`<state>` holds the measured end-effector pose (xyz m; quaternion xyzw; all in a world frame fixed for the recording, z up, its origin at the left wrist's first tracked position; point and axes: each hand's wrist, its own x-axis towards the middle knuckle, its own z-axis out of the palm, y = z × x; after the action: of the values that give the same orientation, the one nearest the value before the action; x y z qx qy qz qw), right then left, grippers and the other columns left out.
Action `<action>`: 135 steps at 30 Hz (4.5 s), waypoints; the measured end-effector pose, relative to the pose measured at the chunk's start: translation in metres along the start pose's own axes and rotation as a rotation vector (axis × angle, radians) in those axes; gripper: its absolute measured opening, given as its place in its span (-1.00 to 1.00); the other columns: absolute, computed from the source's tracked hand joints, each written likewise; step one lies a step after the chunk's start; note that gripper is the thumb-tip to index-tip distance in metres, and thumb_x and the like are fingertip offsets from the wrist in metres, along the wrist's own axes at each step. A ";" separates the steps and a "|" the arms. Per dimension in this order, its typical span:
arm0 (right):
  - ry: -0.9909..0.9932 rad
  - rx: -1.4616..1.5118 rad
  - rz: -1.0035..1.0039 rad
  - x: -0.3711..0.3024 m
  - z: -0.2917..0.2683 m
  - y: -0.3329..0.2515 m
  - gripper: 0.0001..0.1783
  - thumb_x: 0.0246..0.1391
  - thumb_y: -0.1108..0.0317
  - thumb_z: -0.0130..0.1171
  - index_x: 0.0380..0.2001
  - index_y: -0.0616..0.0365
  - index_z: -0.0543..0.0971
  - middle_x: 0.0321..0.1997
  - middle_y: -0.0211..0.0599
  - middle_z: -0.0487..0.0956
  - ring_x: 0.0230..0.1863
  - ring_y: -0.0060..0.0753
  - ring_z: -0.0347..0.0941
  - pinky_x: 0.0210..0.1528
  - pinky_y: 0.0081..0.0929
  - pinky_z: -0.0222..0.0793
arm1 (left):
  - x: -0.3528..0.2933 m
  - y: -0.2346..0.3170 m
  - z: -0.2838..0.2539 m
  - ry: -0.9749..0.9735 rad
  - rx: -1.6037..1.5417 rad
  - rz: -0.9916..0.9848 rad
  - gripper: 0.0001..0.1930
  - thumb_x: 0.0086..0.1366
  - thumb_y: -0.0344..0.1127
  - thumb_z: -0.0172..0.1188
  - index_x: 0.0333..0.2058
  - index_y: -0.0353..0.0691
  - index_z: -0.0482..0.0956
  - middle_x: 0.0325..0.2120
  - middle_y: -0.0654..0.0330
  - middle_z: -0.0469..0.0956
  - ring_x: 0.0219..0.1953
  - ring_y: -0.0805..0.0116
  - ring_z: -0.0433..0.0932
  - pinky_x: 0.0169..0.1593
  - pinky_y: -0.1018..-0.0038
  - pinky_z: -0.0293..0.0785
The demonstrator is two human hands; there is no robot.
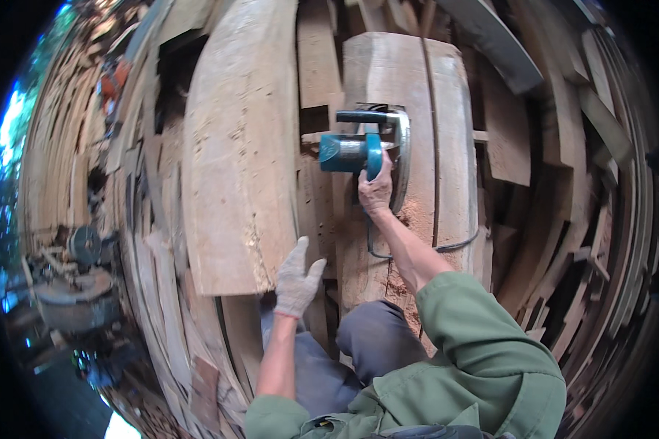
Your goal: The person uses a circular saw to cut a large wooden plank in a cluttered workshop. They adjust the power cord and plug, then continue cutting the wood into smaller pieces.
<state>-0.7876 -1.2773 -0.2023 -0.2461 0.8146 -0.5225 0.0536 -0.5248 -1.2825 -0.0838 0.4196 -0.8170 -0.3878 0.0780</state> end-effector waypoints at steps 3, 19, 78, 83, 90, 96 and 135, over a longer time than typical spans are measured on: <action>0.004 -0.024 -0.029 -0.003 0.002 0.004 -0.18 -0.02 0.51 0.21 0.33 0.23 0.15 0.27 0.17 0.36 0.29 0.19 0.33 0.30 -0.16 0.32 | 0.062 0.007 0.057 -0.026 0.033 0.053 -0.19 0.17 -0.10 0.35 0.28 -0.44 0.25 0.18 -0.26 0.40 0.20 -0.15 0.43 0.27 0.16 0.32; 0.066 -0.031 -0.093 -0.004 0.002 0.005 -0.23 0.02 0.50 0.22 0.32 0.26 0.20 0.25 0.19 0.41 0.23 0.20 0.41 0.21 -0.13 0.43 | 0.157 -0.024 0.213 -0.059 -0.187 -0.017 -0.63 0.30 -0.12 0.24 0.03 -0.08 0.54 -0.25 0.07 0.68 -0.19 0.08 0.68 -0.19 0.23 0.58; 0.000 0.056 -0.081 0.034 0.007 0.005 -0.20 0.04 0.54 0.23 0.34 0.29 0.13 0.18 0.31 0.45 0.14 0.30 0.47 0.09 -0.08 0.54 | 0.191 0.005 0.217 0.074 -0.458 -0.098 -0.70 0.35 -0.26 0.24 0.01 -0.20 0.56 -0.25 0.22 0.69 -0.29 0.43 0.67 -0.31 0.45 0.54; -0.011 0.074 -0.063 0.039 0.008 0.005 -0.20 0.05 0.55 0.22 0.34 0.30 0.13 0.17 0.33 0.45 0.14 0.30 0.47 0.11 -0.08 0.53 | 0.191 0.006 0.217 0.089 -0.481 -0.081 -0.67 0.34 -0.25 0.25 0.03 -0.21 0.54 -0.23 0.21 0.69 -0.25 0.42 0.67 -0.27 0.43 0.54; 0.008 0.045 -0.102 0.048 0.010 0.004 -0.20 0.05 0.55 0.22 0.34 0.30 0.13 0.17 0.34 0.45 0.12 0.31 0.48 0.10 -0.08 0.53 | 0.200 0.000 0.223 0.059 -0.581 -0.062 -0.68 0.34 -0.27 0.25 0.02 -0.23 0.55 -0.23 0.19 0.69 -0.23 0.39 0.67 -0.26 0.41 0.54; 0.006 0.044 -0.109 0.054 0.011 0.004 -0.20 0.05 0.55 0.22 0.34 0.32 0.13 0.15 0.33 0.46 0.11 0.31 0.49 0.09 -0.09 0.54 | 0.204 0.004 0.222 0.082 -0.577 -0.069 -0.73 0.33 -0.29 0.24 -0.03 -0.23 0.59 -0.26 0.21 0.70 -0.26 0.39 0.68 -0.29 0.41 0.54; 0.015 0.017 -0.137 0.094 0.024 0.006 -0.23 0.06 0.55 0.20 0.32 0.30 0.12 0.11 0.33 0.48 0.06 0.31 0.52 0.03 -0.08 0.56 | 0.243 0.004 0.233 0.055 -0.518 -0.129 -0.60 0.35 -0.24 0.21 0.13 -0.18 0.48 -0.12 0.16 0.67 -0.13 0.34 0.66 -0.15 0.42 0.53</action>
<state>-0.8637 -1.3380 -0.2020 -0.2966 0.7919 -0.5336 0.0138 -0.7871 -1.3299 -0.2893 0.4473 -0.6596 -0.5766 0.1802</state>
